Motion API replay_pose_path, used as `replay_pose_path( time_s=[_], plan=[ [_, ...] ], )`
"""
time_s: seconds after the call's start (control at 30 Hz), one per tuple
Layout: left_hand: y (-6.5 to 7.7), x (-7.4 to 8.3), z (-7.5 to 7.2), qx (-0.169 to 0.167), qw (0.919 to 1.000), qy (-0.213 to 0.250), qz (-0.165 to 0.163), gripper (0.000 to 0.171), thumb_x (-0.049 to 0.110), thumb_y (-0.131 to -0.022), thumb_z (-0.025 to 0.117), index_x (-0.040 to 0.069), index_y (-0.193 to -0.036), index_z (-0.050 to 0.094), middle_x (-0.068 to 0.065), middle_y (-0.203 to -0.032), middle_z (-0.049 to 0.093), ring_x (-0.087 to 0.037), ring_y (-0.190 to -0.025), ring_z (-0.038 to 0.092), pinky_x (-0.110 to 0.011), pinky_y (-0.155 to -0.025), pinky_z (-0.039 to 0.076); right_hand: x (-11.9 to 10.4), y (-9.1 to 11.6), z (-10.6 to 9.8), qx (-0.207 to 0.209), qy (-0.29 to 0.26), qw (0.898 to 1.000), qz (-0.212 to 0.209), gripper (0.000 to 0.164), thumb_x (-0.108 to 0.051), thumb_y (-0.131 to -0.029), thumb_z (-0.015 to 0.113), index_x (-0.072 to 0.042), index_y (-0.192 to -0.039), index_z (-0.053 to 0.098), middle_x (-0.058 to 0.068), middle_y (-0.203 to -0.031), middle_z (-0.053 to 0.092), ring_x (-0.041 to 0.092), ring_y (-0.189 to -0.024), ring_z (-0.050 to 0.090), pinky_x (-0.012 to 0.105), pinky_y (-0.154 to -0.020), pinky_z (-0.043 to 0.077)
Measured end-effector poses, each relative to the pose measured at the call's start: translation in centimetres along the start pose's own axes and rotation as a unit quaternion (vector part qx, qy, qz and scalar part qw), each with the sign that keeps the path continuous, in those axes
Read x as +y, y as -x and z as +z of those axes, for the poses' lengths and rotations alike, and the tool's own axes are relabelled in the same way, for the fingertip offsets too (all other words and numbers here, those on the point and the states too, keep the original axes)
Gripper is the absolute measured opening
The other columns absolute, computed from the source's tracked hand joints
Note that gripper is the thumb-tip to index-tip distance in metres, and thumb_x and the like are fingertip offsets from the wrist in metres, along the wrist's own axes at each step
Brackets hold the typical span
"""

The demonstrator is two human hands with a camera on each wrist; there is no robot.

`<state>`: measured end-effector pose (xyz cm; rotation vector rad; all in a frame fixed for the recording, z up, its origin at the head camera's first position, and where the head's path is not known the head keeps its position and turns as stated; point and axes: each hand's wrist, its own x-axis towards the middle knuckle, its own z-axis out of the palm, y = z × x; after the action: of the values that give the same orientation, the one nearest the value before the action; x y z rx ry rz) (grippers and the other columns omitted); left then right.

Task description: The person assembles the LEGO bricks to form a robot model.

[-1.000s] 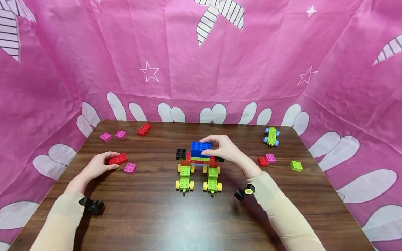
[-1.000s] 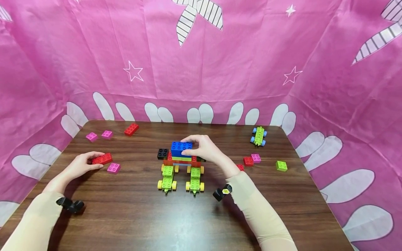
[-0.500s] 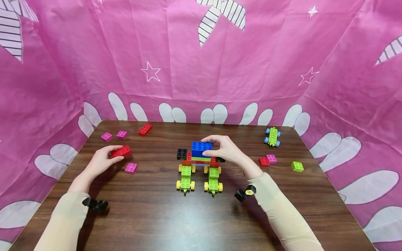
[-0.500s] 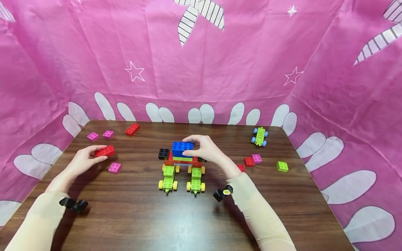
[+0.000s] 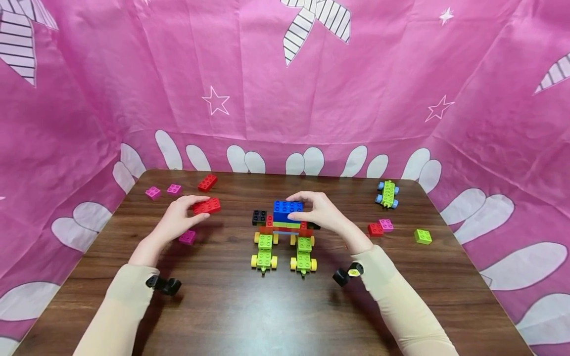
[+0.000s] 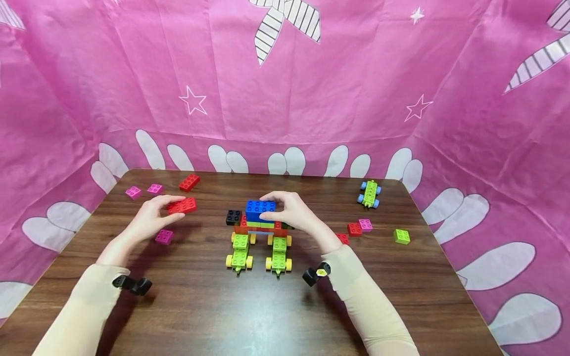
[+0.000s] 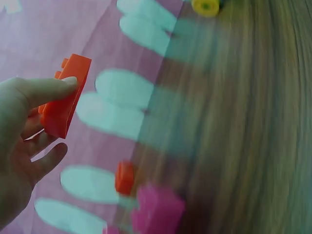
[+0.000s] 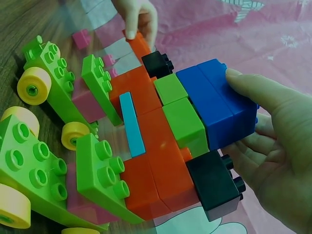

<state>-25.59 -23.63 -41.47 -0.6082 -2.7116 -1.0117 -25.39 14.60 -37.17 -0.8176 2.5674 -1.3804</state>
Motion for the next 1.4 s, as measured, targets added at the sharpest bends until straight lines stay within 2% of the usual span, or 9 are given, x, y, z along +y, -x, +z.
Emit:
replay_pose_path(
  time_s=[0.27,0.53,0.73,1.0,1.23,1.4],
  plan=[
    [-2.2,4.2,1.4,0.016,0.9981,0.027,0.052,0.045,0.014,-0.082,0.076,0.002,-0.123,0.063,-0.019,-0.119,0.065,-0.035,-0.113,0.055,-0.05,-0.093,0.044,-0.1,0.0,0.1,-0.005,0.007,1.0,0.004,0.038,-0.005,-0.084,0.072,0.005,-0.12,0.062,0.021,-0.113,0.066,0.029,-0.094,0.063,0.035,-0.081,0.055],
    [-3.9,7.4,2.3,0.022,0.9945,0.047,0.091,0.045,0.015,-0.082,0.077,0.005,-0.124,0.063,-0.014,-0.119,0.065,-0.029,-0.108,0.056,-0.046,-0.091,0.045,0.4,0.1,-0.2,-0.001,-0.007,1.0,-0.009,0.038,-0.019,-0.084,0.076,-0.005,-0.118,0.066,0.011,-0.11,0.069,0.021,-0.091,0.064,0.033,-0.081,0.054],
    [-4.4,9.2,2.9,0.017,0.9915,0.063,0.113,0.045,0.016,-0.082,0.077,0.004,-0.124,0.063,-0.014,-0.119,0.064,-0.028,-0.109,0.056,-0.049,-0.091,0.048,0.5,0.1,-0.3,0.0,-0.006,1.0,-0.011,0.037,-0.019,-0.083,0.076,-0.006,-0.117,0.067,0.011,-0.109,0.069,0.022,-0.092,0.063,0.036,-0.082,0.054],
    [-4.7,10.8,3.7,0.002,0.9878,0.068,0.14,0.044,0.018,-0.084,0.075,0.006,-0.125,0.063,-0.012,-0.12,0.064,-0.026,-0.109,0.056,-0.045,-0.088,0.05,0.1,0.1,-0.1,0.004,0.001,1.0,-0.003,0.038,-0.011,-0.084,0.074,0.001,-0.119,0.064,0.017,-0.113,0.068,0.026,-0.095,0.063,0.036,-0.084,0.053],
    [-4.8,11.6,4.2,-0.012,0.9856,0.06,0.157,0.043,0.018,-0.085,0.074,0.007,-0.125,0.063,-0.011,-0.119,0.065,-0.025,-0.107,0.055,-0.044,-0.084,0.049,-3.2,0.9,-0.5,-0.004,0.0,1.0,-0.014,0.033,-0.003,-0.086,0.07,0.006,-0.116,0.063,0.02,-0.108,0.068,0.025,-0.092,0.063,0.031,-0.081,0.053],
    [-5.0,12.0,4.4,-0.026,0.9841,0.06,0.165,0.044,0.019,-0.085,0.074,0.008,-0.126,0.063,-0.011,-0.12,0.064,-0.025,-0.107,0.054,-0.042,-0.083,0.048,-1.6,0.5,-0.2,-0.001,-0.008,1.0,-0.002,0.035,-0.006,-0.086,0.071,0.004,-0.118,0.063,0.019,-0.11,0.068,0.025,-0.092,0.064,0.031,-0.081,0.054]
  ],
)
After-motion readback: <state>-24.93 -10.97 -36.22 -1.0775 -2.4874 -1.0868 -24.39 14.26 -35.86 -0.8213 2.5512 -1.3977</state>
